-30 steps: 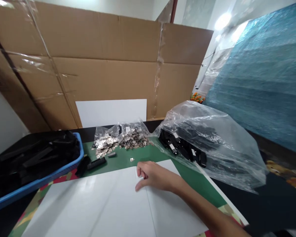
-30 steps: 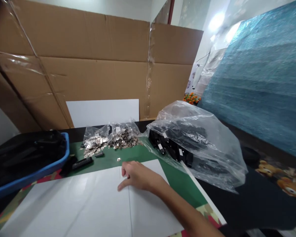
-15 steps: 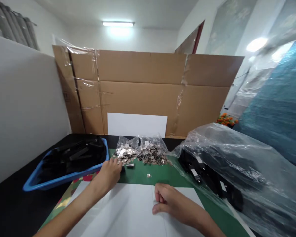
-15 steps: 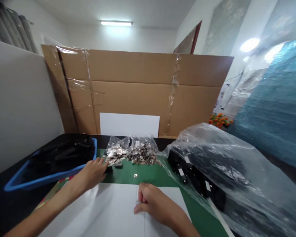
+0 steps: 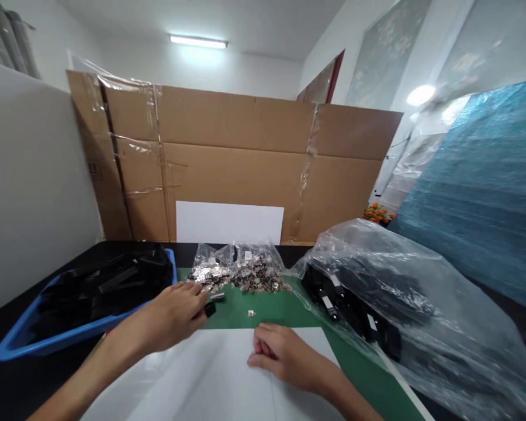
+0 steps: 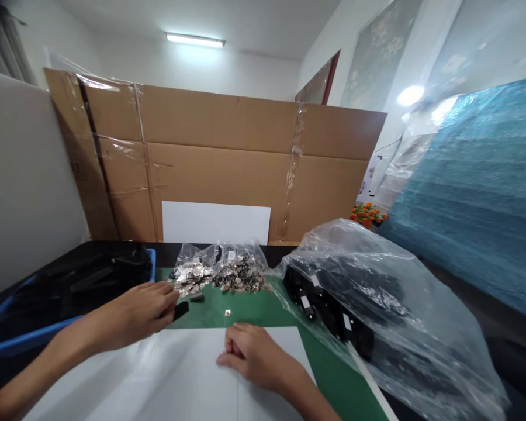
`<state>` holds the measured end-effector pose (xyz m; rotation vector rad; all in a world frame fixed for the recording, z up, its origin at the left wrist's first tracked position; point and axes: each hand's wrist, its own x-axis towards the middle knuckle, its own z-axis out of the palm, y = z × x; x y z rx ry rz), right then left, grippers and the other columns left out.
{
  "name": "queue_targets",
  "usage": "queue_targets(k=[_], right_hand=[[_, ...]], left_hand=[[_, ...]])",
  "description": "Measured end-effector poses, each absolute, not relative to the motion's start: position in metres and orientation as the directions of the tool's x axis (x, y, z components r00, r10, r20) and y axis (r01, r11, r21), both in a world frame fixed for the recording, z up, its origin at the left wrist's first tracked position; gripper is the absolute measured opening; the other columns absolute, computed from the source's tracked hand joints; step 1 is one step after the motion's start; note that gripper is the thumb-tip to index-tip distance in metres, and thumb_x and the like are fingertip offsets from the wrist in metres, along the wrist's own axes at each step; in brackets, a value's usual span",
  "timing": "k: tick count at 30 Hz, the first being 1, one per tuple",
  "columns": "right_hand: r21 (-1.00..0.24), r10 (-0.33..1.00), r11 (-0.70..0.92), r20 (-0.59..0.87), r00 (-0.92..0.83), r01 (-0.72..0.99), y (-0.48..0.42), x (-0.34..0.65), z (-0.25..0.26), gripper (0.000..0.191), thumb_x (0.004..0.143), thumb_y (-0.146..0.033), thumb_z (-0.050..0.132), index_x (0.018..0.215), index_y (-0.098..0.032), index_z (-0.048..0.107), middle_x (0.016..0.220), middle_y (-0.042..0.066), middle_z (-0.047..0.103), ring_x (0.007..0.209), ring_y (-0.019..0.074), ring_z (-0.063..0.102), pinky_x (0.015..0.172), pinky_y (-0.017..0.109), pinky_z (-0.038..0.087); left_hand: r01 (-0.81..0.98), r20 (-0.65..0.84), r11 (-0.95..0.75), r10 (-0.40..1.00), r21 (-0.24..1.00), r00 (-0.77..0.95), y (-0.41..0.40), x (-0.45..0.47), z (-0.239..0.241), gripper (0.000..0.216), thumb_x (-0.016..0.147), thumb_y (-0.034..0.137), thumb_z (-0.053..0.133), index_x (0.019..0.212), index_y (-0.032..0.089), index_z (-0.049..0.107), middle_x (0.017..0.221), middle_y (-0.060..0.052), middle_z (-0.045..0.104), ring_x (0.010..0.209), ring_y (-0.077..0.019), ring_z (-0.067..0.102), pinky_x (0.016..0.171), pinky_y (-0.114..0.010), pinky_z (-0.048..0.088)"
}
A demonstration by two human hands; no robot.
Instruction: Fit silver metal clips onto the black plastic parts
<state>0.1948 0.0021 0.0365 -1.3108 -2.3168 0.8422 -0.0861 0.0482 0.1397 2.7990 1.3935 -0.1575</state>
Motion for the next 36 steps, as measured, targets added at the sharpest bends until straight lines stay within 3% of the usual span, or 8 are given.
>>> queue_targets(k=[5, 9, 11, 16, 22, 27, 32, 36], right_hand=[[-0.541, 0.832, 0.497, 0.076, -0.549, 0.678, -0.001, 0.191, 0.030, 0.015, 0.101, -0.028, 0.062, 0.090, -0.020, 0.054, 0.092, 0.001, 0.059, 0.086, 0.0176, 0.054, 0.076, 0.029, 0.038], [-0.526, 0.829, 0.508, 0.083, -0.553, 0.682, -0.001, 0.188, 0.036, 0.013, 0.104, -0.027, 0.056, 0.093, -0.021, 0.052, 0.098, 0.003, 0.059, 0.095, 0.0211, 0.055, 0.093, 0.035, 0.041], [-0.524, 0.831, 0.505, 0.081, -0.550, 0.686, -0.001, 0.188, 0.040, 0.013, 0.106, -0.028, 0.053, 0.096, -0.020, 0.052, 0.101, 0.004, 0.059, 0.101, 0.0228, 0.054, 0.102, 0.040, 0.038], [-0.574, 0.890, 0.390, 0.033, -0.455, 0.720, -0.001, 0.188, 0.039, 0.019, 0.109, -0.029, 0.044, 0.097, -0.020, 0.056, 0.104, 0.007, 0.062, 0.102, 0.0241, 0.057, 0.094, 0.037, 0.042], [-0.664, 0.887, 0.356, 0.020, -0.461, 0.658, -0.001, 0.195, 0.036, 0.016, 0.096, -0.034, 0.071, 0.100, -0.022, 0.062, 0.097, 0.002, 0.065, 0.096, 0.0212, 0.060, 0.081, 0.029, 0.043], [-0.620, 0.845, 0.462, 0.092, -0.526, 0.634, 0.001, 0.199, 0.038, 0.006, 0.096, -0.020, 0.067, 0.099, -0.021, 0.062, 0.098, 0.002, 0.064, 0.099, 0.0216, 0.057, 0.087, 0.031, 0.043], [-0.639, 0.827, 0.474, 0.088, -0.555, 0.605, 0.000, 0.198, 0.042, 0.005, 0.102, -0.021, 0.057, 0.103, -0.020, 0.061, 0.102, 0.005, 0.065, 0.101, 0.0222, 0.060, 0.091, 0.033, 0.045], [-0.658, 0.833, 0.454, 0.074, -0.549, 0.601, -0.001, 0.200, 0.044, 0.011, 0.105, -0.024, 0.051, 0.104, -0.021, 0.061, 0.104, 0.005, 0.067, 0.102, 0.0222, 0.062, 0.090, 0.033, 0.046]], left_hand=[[0.750, -0.114, -0.548, 0.774, 0.371, 0.622, 0.054, -0.067, 0.117, 0.034, 0.099, 0.037, 0.036, 0.088, 0.020, 0.063, 0.099, -0.011, 0.072, 0.095, -0.0271, 0.068, 0.088, -0.040, 0.050], [0.580, -0.213, -0.207, 0.792, 0.788, 0.572, 0.082, -0.056, 0.076, 0.040, 0.095, 0.052, 0.038, 0.070, 0.023, 0.050, 0.067, -0.005, 0.065, 0.068, -0.0225, 0.064, 0.070, -0.035, 0.051], [0.480, -0.254, -0.060, 0.788, 0.875, 0.561, 0.093, -0.053, 0.062, 0.042, 0.093, 0.059, 0.038, 0.073, 0.024, 0.047, 0.059, -0.003, 0.061, 0.057, -0.0205, 0.059, 0.059, -0.033, 0.048], [0.263, -0.204, 0.046, 0.764, 0.964, 0.612, 0.090, -0.043, 0.052, 0.048, 0.088, 0.072, 0.041, 0.092, 0.024, 0.047, 0.059, 0.002, 0.056, 0.052, -0.0162, 0.049, 0.051, -0.028, 0.036], [0.325, -0.348, 0.178, 0.724, 0.929, 0.596, 0.073, -0.029, 0.051, 0.061, 0.081, 0.081, 0.058, 0.096, 0.025, 0.040, 0.059, 0.010, 0.041, 0.051, -0.0095, 0.035, 0.050, -0.023, 0.025], [0.252, -0.251, 0.096, 0.660, 0.963, 0.708, 0.070, -0.039, 0.038, 0.060, 0.078, 0.066, 0.076, 0.101, 0.024, 0.039, 0.063, 0.011, 0.045, 0.057, -0.0095, 0.036, 0.056, -0.025, 0.031], [0.248, -0.147, -0.025, 0.746, 0.968, 0.650, 0.057, -0.048, 0.023, 0.044, 0.091, 0.059, 0.066, 0.104, 0.021, 0.046, 0.076, 0.004, 0.059, 0.072, -0.0137, 0.048, 0.066, -0.027, 0.035], [0.283, -0.036, -0.167, 0.803, 0.944, 0.595, 0.047, -0.051, 0.019, 0.038, 0.094, 0.057, 0.062, 0.096, 0.019, 0.057, 0.089, 0.000, 0.058, 0.086, -0.0172, 0.052, 0.074, -0.027, 0.039]])
